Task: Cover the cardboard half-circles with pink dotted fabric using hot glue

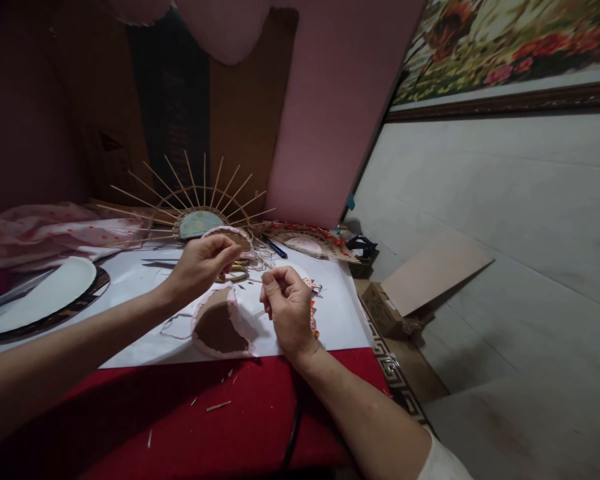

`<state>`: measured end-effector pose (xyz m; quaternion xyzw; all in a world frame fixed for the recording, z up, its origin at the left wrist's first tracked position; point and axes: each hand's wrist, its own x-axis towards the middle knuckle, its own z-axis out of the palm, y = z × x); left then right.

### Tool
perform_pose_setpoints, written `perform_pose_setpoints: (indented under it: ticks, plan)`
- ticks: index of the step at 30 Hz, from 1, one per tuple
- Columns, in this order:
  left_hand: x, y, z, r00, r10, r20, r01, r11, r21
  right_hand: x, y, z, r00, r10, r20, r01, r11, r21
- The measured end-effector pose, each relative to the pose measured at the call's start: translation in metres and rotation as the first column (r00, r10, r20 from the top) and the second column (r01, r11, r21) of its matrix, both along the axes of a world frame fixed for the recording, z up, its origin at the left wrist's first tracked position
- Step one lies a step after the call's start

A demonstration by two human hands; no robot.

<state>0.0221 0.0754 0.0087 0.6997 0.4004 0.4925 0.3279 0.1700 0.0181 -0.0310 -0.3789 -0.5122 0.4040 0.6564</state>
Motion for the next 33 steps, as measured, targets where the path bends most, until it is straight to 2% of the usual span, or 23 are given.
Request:
perform_pose_setpoints:
  ticks: [4,8,12,15,18,20,23,26,28,31,33]
  plan:
    - [0.016,0.023,0.000,0.988,-0.003,-0.158,0.011,0.999,0.050,0.003,0.001,-0.003,0.992,-0.034,0.123,0.028,0.998,0.053]
    - [0.006,0.017,-0.008,0.969,0.009,-0.247,-0.004,1.000,0.023,0.006,0.002,-0.004,0.927,-0.080,0.366,0.056,0.996,0.073]
    - [-0.031,-0.006,-0.017,0.946,0.137,-0.293,-0.162,0.985,-0.062,0.002,-0.007,-0.002,0.724,-0.080,0.685,0.010,0.994,0.105]
    - [-0.052,-0.020,-0.021,0.937,0.173,-0.304,-0.244,0.946,-0.215,-0.003,-0.016,-0.001,0.534,-0.098,0.840,-0.048,0.988,0.145]
    - [-0.054,-0.027,-0.020,0.958,0.103,-0.268,-0.215,0.876,-0.431,-0.006,-0.019,-0.003,0.380,-0.125,0.917,-0.065,0.985,0.161]
    - [-0.049,-0.028,-0.017,0.976,0.052,-0.210,-0.163,0.819,-0.551,-0.006,-0.019,-0.005,0.325,-0.146,0.934,-0.060,0.983,0.175]
    - [-0.042,-0.029,-0.012,0.995,-0.003,-0.104,-0.066,0.752,-0.655,-0.005,-0.016,-0.007,0.277,-0.158,0.948,-0.062,0.981,0.181]
    - [-0.040,-0.028,-0.012,0.999,-0.038,-0.003,0.025,0.710,-0.704,-0.004,-0.014,-0.008,0.291,-0.156,0.944,-0.061,0.982,0.181]
    - [-0.042,-0.029,-0.015,0.998,-0.048,0.045,0.066,0.695,-0.716,-0.004,-0.014,-0.006,0.357,-0.184,0.916,-0.013,0.979,0.201]
    - [-0.048,-0.033,-0.018,0.986,-0.057,0.157,0.150,0.718,-0.680,-0.001,-0.011,-0.001,0.529,-0.232,0.816,0.118,0.973,0.200]
    - [-0.051,-0.036,-0.019,0.965,-0.069,0.251,0.217,0.747,-0.629,0.001,-0.007,0.001,0.685,-0.152,0.713,0.110,0.988,0.105]
